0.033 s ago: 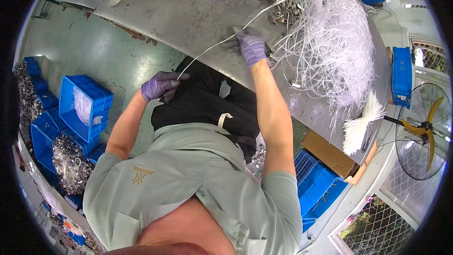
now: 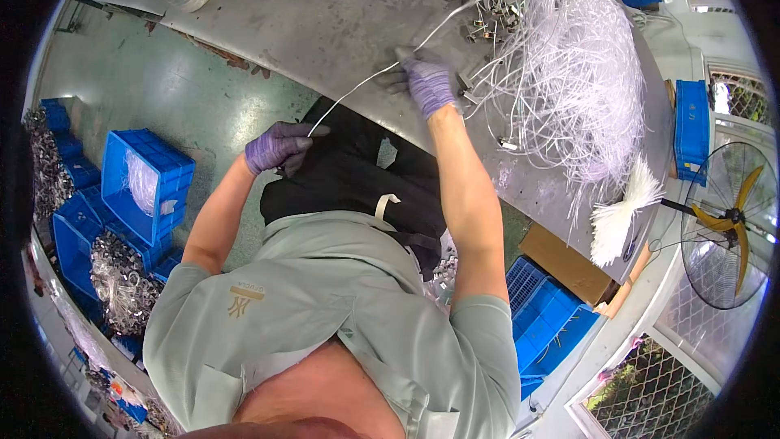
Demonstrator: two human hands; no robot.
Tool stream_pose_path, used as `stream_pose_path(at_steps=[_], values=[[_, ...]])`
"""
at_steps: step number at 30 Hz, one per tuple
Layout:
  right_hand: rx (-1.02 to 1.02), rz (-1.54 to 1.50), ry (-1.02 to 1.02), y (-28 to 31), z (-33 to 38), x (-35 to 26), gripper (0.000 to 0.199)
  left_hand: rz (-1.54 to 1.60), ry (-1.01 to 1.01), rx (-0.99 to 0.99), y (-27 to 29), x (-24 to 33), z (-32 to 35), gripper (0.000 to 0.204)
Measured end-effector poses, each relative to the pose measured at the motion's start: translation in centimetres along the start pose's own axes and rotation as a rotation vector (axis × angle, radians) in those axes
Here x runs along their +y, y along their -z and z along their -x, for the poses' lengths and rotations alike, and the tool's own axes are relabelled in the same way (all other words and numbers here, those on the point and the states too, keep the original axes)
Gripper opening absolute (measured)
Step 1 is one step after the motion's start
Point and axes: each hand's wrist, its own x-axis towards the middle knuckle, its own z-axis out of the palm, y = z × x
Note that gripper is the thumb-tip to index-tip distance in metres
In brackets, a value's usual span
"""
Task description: Bundling and organizing long metal wire components on a production line table.
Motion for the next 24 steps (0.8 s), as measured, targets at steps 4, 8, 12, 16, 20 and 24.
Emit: stream_pose_path(at_steps=[4,8,12,16,20,24], values=[[-0.139,0.031,0.005,-2.3,2.1,0.9,0.032,-0.071,-0.006,-0.029,-1.8,1.6,-1.0,0.043],[-0.258,0.176,0.015,-4.5,4.1,2.7,0.032,0.035,-0.039,-0.089,-2.6,2.9,-1.3,0.041],[-0.249,0.192,-0.014,-2.9,3.9,1.6,0.030,-0.366,0.052,0.075,-4.4,6.8,-1.4,0.040],[-0.227,0.269,0.080,-0.9,4.2,-0.8,0.030,-0.319,-0.182,0.118,-2.5,2.7,-3.0,0.035],[-0.142,0.297,0.137,-0.9,5.1,-1.3,0.029,-0.197,-0.168,0.366,-4.0,4.0,-3.2,0.026],[-0.181,0.337,0.048,-3.3,6.6,0.4,0.026,0.141,-0.262,0.508,-4.6,3.8,-4.8,0.026]])
